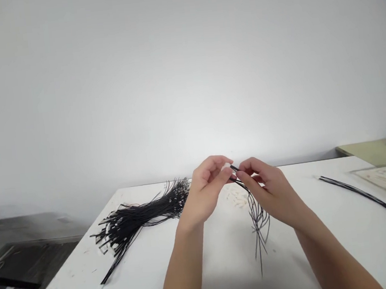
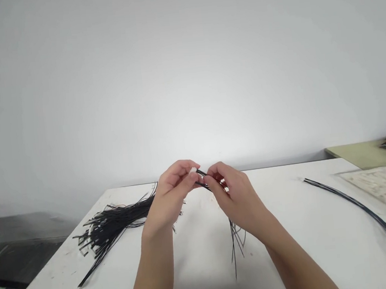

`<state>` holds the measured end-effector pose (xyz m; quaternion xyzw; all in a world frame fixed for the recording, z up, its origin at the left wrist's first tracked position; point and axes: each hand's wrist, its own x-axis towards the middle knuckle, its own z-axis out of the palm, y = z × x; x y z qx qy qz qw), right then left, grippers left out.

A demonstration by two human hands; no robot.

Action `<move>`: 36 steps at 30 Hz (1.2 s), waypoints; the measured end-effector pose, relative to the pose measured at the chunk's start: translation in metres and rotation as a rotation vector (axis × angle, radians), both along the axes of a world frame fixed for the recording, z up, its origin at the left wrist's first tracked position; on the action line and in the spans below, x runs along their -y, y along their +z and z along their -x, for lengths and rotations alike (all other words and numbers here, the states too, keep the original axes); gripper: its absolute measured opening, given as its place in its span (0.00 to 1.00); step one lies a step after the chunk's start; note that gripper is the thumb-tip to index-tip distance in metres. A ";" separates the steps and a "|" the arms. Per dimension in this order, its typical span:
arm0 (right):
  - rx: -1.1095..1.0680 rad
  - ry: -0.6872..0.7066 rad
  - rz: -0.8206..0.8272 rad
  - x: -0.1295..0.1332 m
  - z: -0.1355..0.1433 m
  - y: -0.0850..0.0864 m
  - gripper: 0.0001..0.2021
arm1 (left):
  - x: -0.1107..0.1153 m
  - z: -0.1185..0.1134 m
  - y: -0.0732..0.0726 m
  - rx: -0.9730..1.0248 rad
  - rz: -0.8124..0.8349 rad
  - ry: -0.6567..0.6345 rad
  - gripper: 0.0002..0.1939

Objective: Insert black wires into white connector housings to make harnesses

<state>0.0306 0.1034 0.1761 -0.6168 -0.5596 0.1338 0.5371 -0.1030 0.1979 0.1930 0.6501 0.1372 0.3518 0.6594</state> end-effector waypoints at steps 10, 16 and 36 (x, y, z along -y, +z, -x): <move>-0.113 0.081 0.080 0.000 0.002 -0.007 0.09 | -0.013 -0.003 -0.002 0.056 0.370 -0.216 0.04; -0.740 0.438 0.190 0.001 -0.008 -0.002 0.12 | -0.016 0.000 -0.002 -0.010 0.369 -0.347 0.06; 0.200 0.272 0.357 0.036 -0.062 0.005 0.14 | -0.020 0.063 0.011 -0.555 -0.532 0.248 0.09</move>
